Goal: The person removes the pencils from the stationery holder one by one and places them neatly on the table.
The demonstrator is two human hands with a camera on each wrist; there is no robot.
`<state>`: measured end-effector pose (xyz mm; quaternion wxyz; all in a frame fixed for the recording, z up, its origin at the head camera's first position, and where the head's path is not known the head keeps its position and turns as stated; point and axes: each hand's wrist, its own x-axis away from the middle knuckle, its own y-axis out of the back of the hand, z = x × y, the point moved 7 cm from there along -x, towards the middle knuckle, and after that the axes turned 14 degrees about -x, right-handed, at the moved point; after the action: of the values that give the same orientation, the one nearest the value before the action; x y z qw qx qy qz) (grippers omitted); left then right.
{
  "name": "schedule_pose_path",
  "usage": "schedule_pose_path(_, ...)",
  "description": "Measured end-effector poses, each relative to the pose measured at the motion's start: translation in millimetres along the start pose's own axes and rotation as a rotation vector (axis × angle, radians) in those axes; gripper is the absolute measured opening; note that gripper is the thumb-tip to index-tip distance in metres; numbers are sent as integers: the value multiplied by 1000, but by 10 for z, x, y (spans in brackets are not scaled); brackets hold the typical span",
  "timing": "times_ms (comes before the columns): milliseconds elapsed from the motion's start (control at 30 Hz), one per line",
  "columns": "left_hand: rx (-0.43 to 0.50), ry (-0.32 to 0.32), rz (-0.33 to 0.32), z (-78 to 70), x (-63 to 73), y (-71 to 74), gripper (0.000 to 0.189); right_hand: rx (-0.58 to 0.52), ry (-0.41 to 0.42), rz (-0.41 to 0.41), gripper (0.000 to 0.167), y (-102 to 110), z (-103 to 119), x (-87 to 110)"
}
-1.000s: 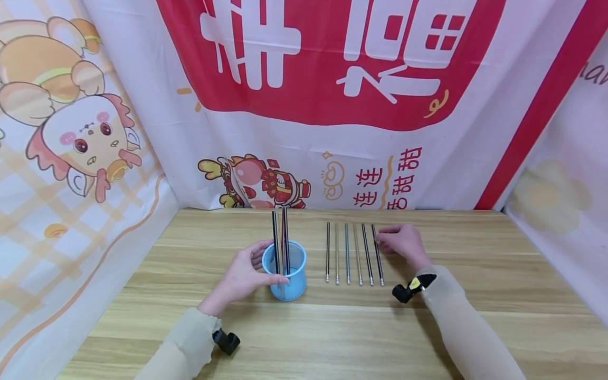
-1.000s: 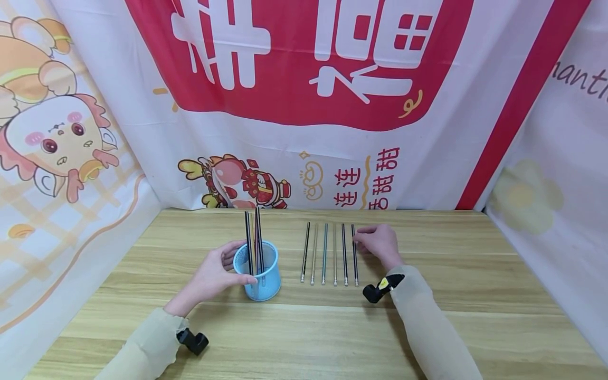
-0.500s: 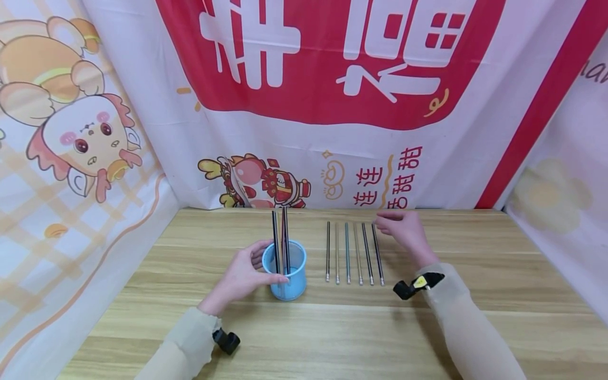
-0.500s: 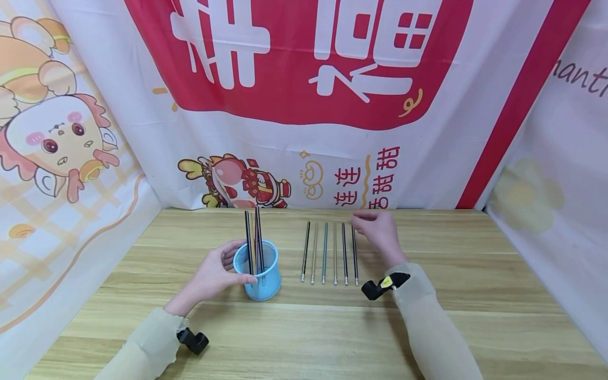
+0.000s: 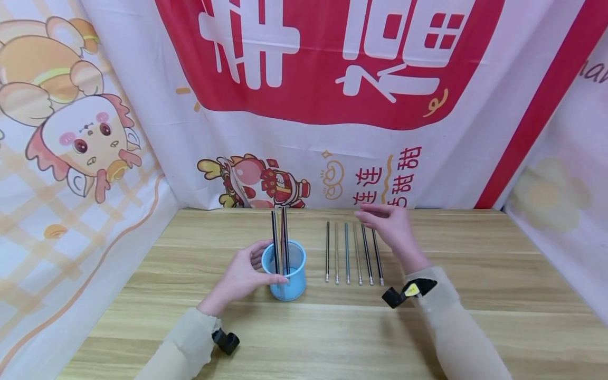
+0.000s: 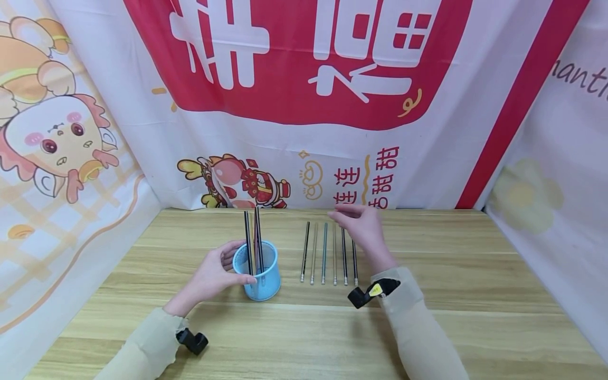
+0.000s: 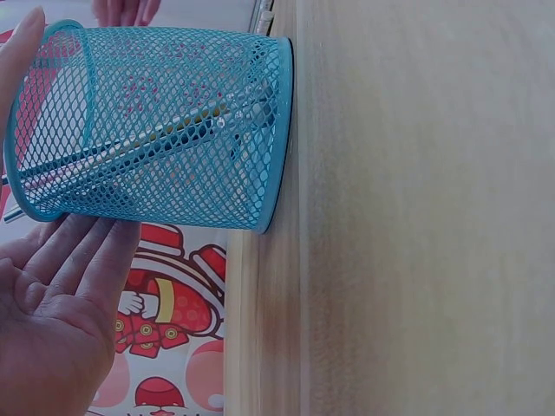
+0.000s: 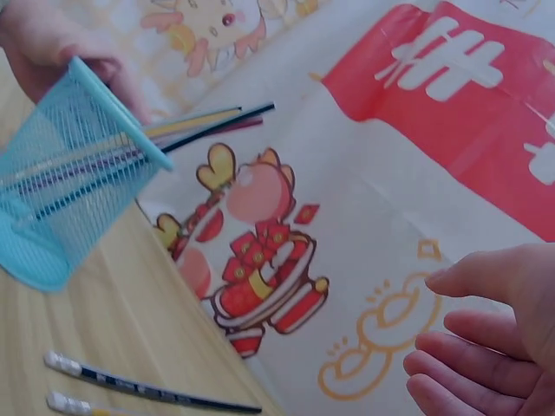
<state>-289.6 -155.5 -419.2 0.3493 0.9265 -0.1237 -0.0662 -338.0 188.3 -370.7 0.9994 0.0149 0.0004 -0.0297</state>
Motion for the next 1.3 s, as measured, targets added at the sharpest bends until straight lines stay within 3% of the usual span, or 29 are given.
schedule_pose_path(200, -7, 5, -3, 12, -1, 0, 82, 6, 43, 55, 50, -236, 52, 53)
schedule_pose_path(633, -3, 4, -1, 1, -2, -2, 81, 7, 38, 136, 41, -795, 36, 188)
schedule_pose_path(867, 3, -7, 4, -2, -1, -4, 82, 2, 90, 177, 36, -1073, 2, 286)
schedule_pose_path(1300, -4, -4, -2, 2, 2, 0, 83, 2, 102, 232, 34, -1399, -141, 329)
